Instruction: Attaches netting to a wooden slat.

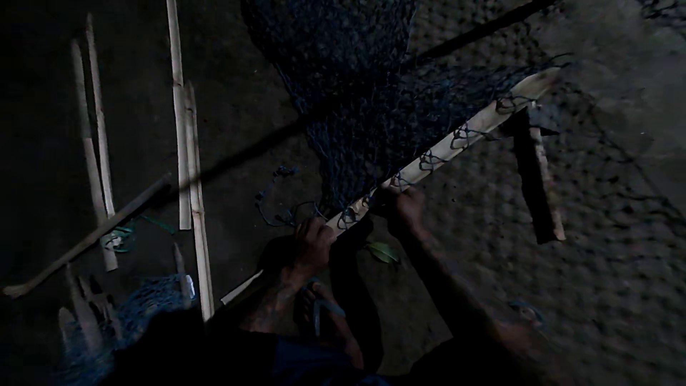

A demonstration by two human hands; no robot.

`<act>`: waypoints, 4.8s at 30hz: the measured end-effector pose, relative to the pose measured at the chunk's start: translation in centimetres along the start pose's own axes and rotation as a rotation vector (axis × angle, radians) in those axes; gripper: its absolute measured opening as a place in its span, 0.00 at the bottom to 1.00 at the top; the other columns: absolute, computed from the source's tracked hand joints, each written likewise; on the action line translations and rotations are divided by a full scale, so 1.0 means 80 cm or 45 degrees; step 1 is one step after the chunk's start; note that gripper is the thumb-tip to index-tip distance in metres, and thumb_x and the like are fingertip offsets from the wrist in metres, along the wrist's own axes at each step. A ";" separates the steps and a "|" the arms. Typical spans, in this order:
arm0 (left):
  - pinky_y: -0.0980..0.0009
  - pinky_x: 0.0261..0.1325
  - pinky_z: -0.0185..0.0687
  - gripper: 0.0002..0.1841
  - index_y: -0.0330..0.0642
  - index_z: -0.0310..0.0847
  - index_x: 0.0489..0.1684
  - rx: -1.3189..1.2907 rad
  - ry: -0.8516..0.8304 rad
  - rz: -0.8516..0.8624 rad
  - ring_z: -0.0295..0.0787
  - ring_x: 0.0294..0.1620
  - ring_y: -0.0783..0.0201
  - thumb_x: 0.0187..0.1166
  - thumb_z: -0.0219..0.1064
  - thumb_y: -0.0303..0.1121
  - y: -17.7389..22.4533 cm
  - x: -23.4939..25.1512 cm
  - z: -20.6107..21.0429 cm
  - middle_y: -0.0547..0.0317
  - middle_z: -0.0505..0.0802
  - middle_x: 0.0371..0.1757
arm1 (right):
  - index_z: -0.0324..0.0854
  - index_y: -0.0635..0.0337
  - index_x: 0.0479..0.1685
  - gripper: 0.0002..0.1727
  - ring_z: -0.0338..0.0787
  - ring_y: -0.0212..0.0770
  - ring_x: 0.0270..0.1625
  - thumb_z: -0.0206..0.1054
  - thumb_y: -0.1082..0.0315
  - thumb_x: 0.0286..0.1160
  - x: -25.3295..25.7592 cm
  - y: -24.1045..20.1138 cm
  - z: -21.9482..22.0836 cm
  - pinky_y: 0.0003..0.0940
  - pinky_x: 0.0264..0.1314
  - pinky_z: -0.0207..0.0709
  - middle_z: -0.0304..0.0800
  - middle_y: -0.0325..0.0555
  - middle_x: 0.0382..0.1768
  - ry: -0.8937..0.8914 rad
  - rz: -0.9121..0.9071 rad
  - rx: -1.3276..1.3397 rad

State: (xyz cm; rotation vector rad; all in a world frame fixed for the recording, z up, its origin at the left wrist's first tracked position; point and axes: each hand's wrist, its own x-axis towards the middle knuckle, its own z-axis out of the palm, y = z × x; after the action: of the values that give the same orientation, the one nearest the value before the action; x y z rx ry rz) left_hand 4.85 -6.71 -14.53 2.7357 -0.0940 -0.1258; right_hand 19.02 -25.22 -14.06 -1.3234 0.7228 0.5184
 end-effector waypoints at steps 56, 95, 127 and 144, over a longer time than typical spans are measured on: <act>0.48 0.54 0.89 0.33 0.33 0.82 0.67 0.093 0.088 -0.448 0.95 0.49 0.43 0.75 0.72 0.54 0.038 -0.001 0.015 0.38 0.93 0.55 | 0.78 0.67 0.49 0.07 0.83 0.33 0.25 0.55 0.75 0.85 -0.015 0.067 -0.016 0.27 0.32 0.82 0.84 0.42 0.26 -0.337 0.143 0.449; 0.49 0.60 0.87 0.36 0.37 0.81 0.71 -0.218 -0.077 -0.658 0.94 0.55 0.48 0.71 0.75 0.56 0.050 0.008 -0.017 0.42 0.93 0.58 | 0.80 0.67 0.45 0.05 0.86 0.33 0.34 0.61 0.76 0.78 0.000 0.041 -0.042 0.30 0.41 0.84 0.87 0.42 0.35 -0.461 -0.196 -0.004; 0.55 0.43 0.91 0.28 0.34 0.84 0.68 0.153 0.148 -0.282 0.93 0.42 0.47 0.78 0.71 0.48 0.063 0.007 0.007 0.40 0.91 0.52 | 0.87 0.65 0.46 0.14 0.89 0.45 0.47 0.61 0.64 0.79 -0.006 0.070 -0.032 0.40 0.51 0.85 0.89 0.53 0.45 -0.064 -1.184 -0.844; 0.50 0.61 0.88 0.29 0.33 0.75 0.78 -0.210 -0.168 -0.385 0.94 0.54 0.46 0.88 0.57 0.48 0.052 0.004 -0.004 0.39 0.93 0.58 | 0.88 0.69 0.44 0.14 0.89 0.53 0.43 0.64 0.65 0.78 -0.014 0.067 -0.038 0.47 0.47 0.85 0.87 0.58 0.41 -0.126 -1.221 -0.938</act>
State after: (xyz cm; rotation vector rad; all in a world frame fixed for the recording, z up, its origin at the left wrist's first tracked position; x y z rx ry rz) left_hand 4.99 -10.43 -12.67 2.5574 0.2823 -0.3808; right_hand 13.91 -27.11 -17.17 -2.1023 -0.2775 0.0393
